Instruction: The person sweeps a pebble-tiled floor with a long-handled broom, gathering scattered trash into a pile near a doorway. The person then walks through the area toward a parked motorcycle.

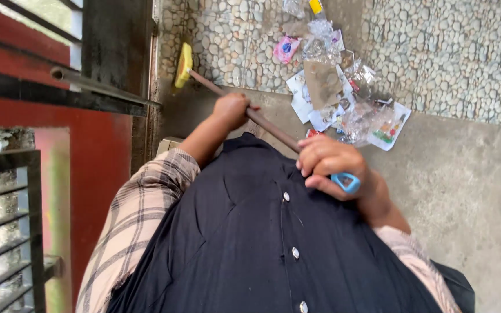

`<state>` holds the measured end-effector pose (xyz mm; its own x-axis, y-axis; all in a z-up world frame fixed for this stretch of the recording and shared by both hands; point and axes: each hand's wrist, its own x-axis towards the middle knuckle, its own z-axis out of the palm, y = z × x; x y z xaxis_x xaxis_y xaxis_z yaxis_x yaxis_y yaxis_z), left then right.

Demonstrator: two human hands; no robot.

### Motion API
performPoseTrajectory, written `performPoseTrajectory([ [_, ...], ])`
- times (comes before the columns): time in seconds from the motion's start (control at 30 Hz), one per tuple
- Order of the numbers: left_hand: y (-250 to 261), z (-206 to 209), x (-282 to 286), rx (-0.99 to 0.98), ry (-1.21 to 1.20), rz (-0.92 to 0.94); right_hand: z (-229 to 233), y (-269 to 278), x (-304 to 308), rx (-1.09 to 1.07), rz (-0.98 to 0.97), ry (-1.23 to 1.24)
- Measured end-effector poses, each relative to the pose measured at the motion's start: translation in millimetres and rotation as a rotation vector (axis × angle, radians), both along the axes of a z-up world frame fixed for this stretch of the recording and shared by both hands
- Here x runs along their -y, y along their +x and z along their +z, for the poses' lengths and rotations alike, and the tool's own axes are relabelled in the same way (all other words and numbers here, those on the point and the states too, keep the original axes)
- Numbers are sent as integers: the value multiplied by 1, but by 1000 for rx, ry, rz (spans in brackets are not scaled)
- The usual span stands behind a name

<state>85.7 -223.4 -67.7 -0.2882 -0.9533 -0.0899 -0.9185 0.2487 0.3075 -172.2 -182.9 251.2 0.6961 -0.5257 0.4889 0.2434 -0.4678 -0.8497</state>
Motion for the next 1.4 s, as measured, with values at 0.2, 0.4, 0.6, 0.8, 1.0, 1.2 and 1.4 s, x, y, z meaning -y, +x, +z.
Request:
performPoseTrajectory([
  [0.2,21,44,101,-108,-109,92,23,21,96,-71,-66,-55],
  [0.4,43,69,175,-77,51,54,12,41,150,-18,-155,11],
  [0.6,84,36,262,-22,27,-117,-20,89,196,209,-433,167],
  [0.8,141,16,349,105,142,-344,-49,177,238,410,-747,213],
  [1.0,156,-52,377,-318,411,-419,-100,225,253,316,-798,218],
  [1.2,47,-66,311,-920,388,-751,-52,205,191,28,-1087,161],
  [1.4,-36,-25,220,-680,644,-1001,28,212,134,-184,-1154,143],
])
